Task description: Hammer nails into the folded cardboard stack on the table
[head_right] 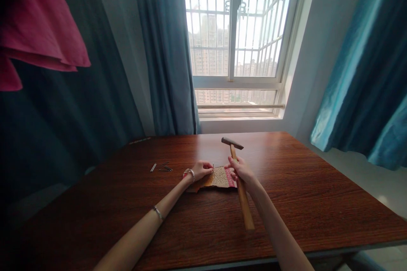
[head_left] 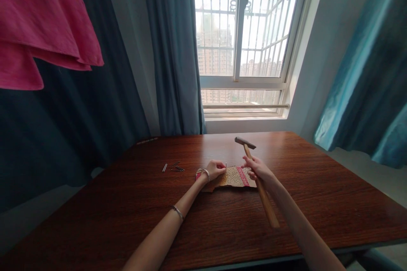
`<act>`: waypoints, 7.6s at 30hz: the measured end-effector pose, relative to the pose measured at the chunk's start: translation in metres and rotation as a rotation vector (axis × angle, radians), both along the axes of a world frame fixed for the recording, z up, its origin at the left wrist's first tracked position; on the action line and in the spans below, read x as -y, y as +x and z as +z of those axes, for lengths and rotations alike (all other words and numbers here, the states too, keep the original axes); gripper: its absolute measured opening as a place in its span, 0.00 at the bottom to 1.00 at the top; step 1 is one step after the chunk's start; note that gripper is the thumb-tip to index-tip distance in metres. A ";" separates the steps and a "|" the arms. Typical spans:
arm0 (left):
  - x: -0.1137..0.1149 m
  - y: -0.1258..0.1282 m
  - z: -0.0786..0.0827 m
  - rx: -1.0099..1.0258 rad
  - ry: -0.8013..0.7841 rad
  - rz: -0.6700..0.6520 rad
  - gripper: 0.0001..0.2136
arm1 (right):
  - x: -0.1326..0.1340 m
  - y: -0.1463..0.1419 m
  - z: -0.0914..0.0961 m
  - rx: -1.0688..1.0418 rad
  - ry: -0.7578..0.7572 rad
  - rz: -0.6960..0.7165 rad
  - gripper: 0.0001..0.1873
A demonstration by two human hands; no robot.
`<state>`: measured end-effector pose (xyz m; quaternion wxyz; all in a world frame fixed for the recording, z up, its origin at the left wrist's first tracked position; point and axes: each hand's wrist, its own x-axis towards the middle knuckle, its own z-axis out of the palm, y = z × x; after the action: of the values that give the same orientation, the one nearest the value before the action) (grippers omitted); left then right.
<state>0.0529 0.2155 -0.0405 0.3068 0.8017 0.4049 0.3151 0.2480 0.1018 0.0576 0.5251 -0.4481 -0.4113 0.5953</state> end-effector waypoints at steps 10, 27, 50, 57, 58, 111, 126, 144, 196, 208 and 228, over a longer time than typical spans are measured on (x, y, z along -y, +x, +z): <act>0.003 0.000 0.004 0.000 -0.033 0.005 0.11 | 0.002 0.005 -0.012 0.358 0.110 0.097 0.17; 0.004 0.000 0.006 -0.008 -0.021 0.011 0.11 | 0.005 -0.008 -0.007 0.662 0.230 0.161 0.11; 0.002 0.001 0.004 -0.005 -0.040 -0.009 0.10 | -0.002 -0.014 -0.009 0.764 0.227 0.137 0.10; 0.002 0.001 0.003 0.003 -0.034 -0.006 0.10 | -0.004 -0.015 -0.013 0.796 0.255 0.111 0.09; 0.002 0.001 0.002 0.007 -0.030 -0.012 0.10 | -0.004 -0.015 -0.013 0.791 0.260 0.113 0.09; -0.007 0.002 -0.006 -0.055 -0.023 -0.025 0.11 | -0.002 -0.020 -0.002 0.742 0.171 0.174 0.08; -0.004 0.000 -0.002 0.000 -0.007 -0.042 0.12 | 0.000 -0.019 -0.003 0.728 0.129 0.227 0.07; -0.006 0.001 -0.003 -0.061 -0.007 -0.033 0.12 | -0.002 -0.022 -0.007 0.871 0.172 0.177 0.08; -0.005 0.002 -0.004 -0.067 -0.016 -0.027 0.12 | 0.007 -0.022 -0.010 0.782 0.189 0.182 0.12; -0.006 -0.002 0.000 -0.037 -0.072 -0.052 0.13 | -0.003 0.029 -0.029 0.835 0.193 -0.209 0.21; -0.020 -0.023 0.024 0.501 -0.419 0.177 0.13 | -0.008 0.111 -0.089 1.601 0.038 -0.430 0.18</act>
<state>0.0295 0.2350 -0.0163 0.5260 0.5807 0.4411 0.4377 0.3593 0.1098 -0.0316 0.1833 -0.7964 -0.5759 -0.0242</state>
